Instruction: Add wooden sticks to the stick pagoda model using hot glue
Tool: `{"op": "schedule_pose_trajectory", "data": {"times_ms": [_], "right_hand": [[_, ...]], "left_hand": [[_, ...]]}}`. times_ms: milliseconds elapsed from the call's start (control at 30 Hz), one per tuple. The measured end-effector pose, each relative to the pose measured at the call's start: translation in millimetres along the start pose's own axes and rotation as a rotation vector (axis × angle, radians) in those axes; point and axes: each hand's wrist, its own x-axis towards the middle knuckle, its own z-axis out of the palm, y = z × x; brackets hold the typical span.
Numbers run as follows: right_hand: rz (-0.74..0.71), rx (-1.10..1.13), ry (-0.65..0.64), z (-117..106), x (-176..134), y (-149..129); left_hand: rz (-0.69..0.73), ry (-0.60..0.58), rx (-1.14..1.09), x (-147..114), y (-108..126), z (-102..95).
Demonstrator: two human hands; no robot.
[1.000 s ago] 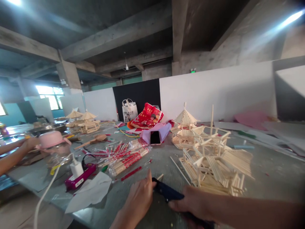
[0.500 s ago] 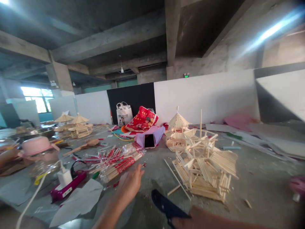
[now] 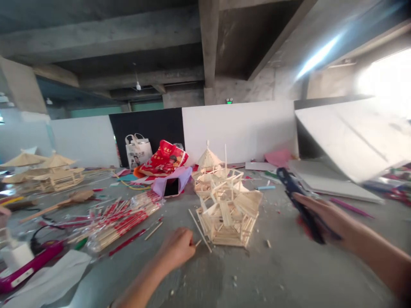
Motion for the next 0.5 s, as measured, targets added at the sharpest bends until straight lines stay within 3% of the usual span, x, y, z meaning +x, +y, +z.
{"op": "schedule_pose_trajectory", "data": {"times_ms": [67, 133, 267, 333, 400, 500], "right_hand": [[0.064, -0.064, 0.043, -10.0, 27.5, 3.6], [0.075, -0.163, 0.088, -2.4, 56.3, -1.7], [0.043, -0.361, 0.199, 39.9, 88.9, -14.7], [0.016, -0.449, 0.251, 58.7, 91.1, -14.1], [-0.015, -0.522, 0.297, 70.5, 89.4, -9.1], [-0.053, -0.590, 0.340, 75.9, 86.8, 0.7]], "left_hand": [[-0.040, -0.029, -0.037, -3.1, 1.7, -5.5], [-0.100, -0.079, -0.168, -9.6, 5.4, -13.5], [-0.180, -0.143, -0.877, -20.7, 24.9, -25.6], [-0.148, -0.110, -1.085, -20.4, 39.5, -25.9], [-0.149, -0.064, -1.151, -16.6, 54.7, -23.2], [-0.213, 0.039, -1.073, -9.4, 73.9, -19.0]]}}
